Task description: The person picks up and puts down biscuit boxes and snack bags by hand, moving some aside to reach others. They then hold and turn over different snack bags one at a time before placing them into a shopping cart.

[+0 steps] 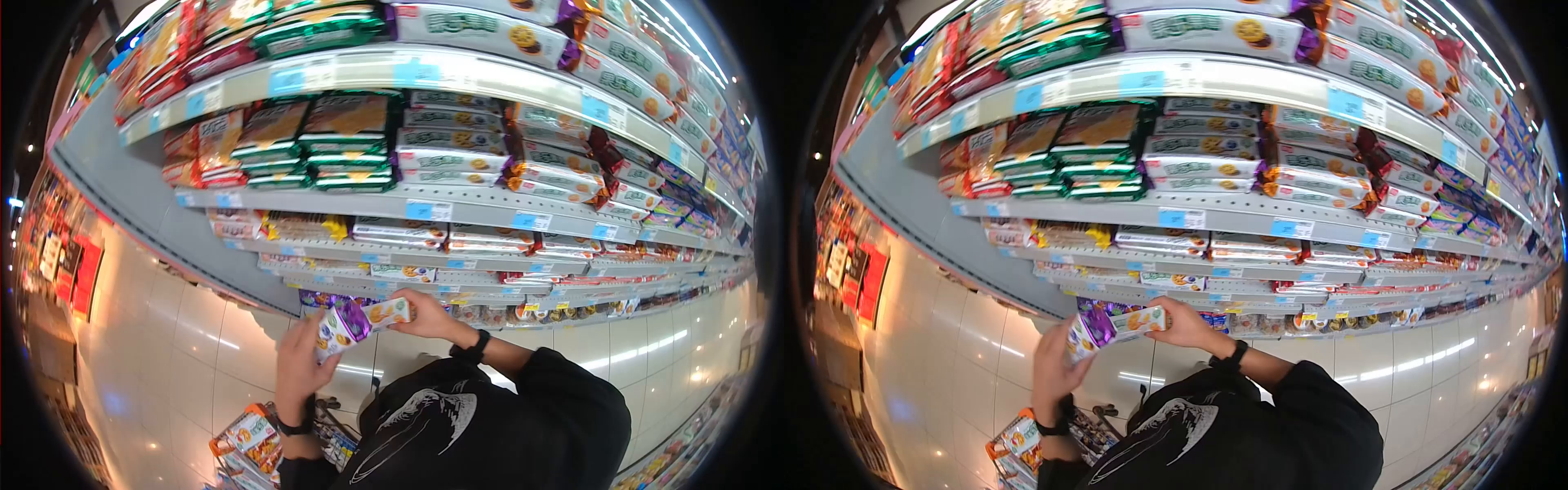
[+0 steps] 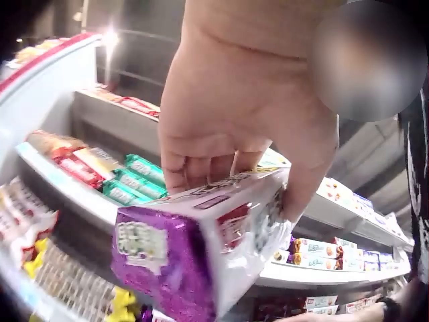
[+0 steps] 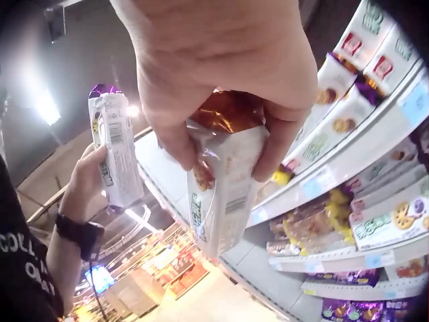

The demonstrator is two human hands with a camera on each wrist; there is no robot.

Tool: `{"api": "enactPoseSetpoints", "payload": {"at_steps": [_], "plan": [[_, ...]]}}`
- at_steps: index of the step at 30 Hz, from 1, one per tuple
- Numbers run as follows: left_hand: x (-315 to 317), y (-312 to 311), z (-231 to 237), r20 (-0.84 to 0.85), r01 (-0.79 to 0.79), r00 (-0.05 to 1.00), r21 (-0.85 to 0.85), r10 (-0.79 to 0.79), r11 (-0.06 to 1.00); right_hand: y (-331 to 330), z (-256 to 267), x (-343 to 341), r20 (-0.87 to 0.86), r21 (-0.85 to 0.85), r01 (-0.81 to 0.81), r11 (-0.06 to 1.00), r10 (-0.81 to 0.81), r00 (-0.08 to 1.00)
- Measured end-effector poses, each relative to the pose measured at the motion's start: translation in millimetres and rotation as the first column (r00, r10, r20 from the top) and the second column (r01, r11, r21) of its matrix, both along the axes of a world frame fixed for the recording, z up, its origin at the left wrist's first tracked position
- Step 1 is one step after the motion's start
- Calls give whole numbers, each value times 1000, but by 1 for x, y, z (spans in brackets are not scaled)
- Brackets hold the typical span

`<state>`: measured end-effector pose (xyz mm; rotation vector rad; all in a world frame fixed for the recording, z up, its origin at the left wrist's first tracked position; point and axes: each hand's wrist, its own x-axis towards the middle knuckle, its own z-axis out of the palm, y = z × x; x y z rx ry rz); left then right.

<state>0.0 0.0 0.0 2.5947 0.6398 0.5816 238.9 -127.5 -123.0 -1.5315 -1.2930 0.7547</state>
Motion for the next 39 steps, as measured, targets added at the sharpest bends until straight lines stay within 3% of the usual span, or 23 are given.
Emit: {"api": "enactPoseSetpoints", "payload": {"at_steps": [2,3,6,9,11,14,16,17,19,21,23,25,27,32,39], "plan": [[7,23,55,-2,149,989,101,-149,984,-13,7,-10,-81,-17,148,989,-149,986],[88,3,55,103,194,972,144,-209,970,-57,19,82,36,-49,166,985,-165,986],[130,22,123,2,394,903,398,-430,829,-80,35,71,-81,11,344,939,-342,936],[190,23,158,-76,528,834,400,-547,749,-110,55,79,12,111,460,881,-464,886],[232,26,166,-97,575,801,402,-591,713,-130,47,91,-81,135,532,836,-526,847],[282,25,168,-195,609,789,372,-582,701,-154,58,92,-227,179,643,745,-604,764],[310,26,167,-389,633,757,240,-524,736,-167,68,98,-272,229,686,691,-631,726],[322,30,160,-390,638,753,241,-530,731,-175,68,101,-298,266,719,642,-655,695],[337,36,149,-183,580,794,517,-580,630,-182,73,97,-338,292,757,584,-678,653],[348,40,149,-178,616,769,464,-614,637,-186,83,98,-419,336,791,511,-671,611],[357,43,150,-246,560,821,528,-515,639,-193,84,104,-385,339,797,501,-699,603],[362,45,146,-214,543,827,546,-520,638,-195,102,108,-374,442,774,454,-690,619],[363,42,145,-256,475,875,622,-412,623,-197,121,118,-355,447,771,454,-701,619],[361,47,148,-290,462,887,540,-360,703,-194,180,164,-121,563,688,458,-778,617],[357,45,143,-253,434,901,531,-353,728,-179,230,231,16,464,674,574,-766,642]]}}
